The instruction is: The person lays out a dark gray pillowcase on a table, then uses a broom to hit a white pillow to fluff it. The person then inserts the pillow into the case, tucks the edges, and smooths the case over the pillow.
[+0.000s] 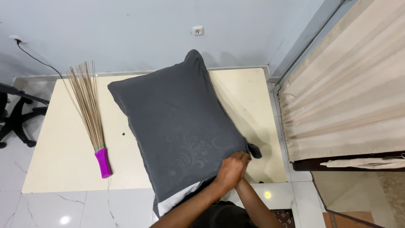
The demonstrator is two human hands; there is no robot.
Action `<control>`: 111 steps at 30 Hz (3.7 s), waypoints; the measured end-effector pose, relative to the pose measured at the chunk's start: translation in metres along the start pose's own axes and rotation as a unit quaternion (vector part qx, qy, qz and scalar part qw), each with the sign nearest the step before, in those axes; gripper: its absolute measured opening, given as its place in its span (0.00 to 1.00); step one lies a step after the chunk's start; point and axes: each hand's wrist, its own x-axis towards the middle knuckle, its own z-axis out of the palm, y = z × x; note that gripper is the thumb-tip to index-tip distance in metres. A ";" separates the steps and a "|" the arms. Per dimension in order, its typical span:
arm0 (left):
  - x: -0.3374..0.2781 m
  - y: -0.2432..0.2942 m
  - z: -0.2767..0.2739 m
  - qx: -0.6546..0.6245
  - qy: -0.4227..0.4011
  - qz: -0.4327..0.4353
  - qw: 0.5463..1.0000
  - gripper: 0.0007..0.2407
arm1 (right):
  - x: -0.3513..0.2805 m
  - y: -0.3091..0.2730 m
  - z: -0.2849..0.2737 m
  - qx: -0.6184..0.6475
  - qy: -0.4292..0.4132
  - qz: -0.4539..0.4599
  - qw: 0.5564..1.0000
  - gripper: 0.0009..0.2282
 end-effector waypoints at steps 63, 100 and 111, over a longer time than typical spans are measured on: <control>-0.255 -0.005 -0.164 -0.021 0.008 -0.224 0.974 0.12 | -0.054 0.100 0.233 -0.408 0.215 0.245 0.853 0.24; -0.089 0.022 -0.054 -0.087 0.066 -0.169 0.980 0.01 | -0.032 0.028 -0.007 -0.100 -0.009 0.242 0.965 0.18; -0.053 0.008 -0.075 -0.059 0.077 -0.258 0.961 0.08 | -0.035 -0.032 0.194 -0.282 0.241 0.240 0.897 0.26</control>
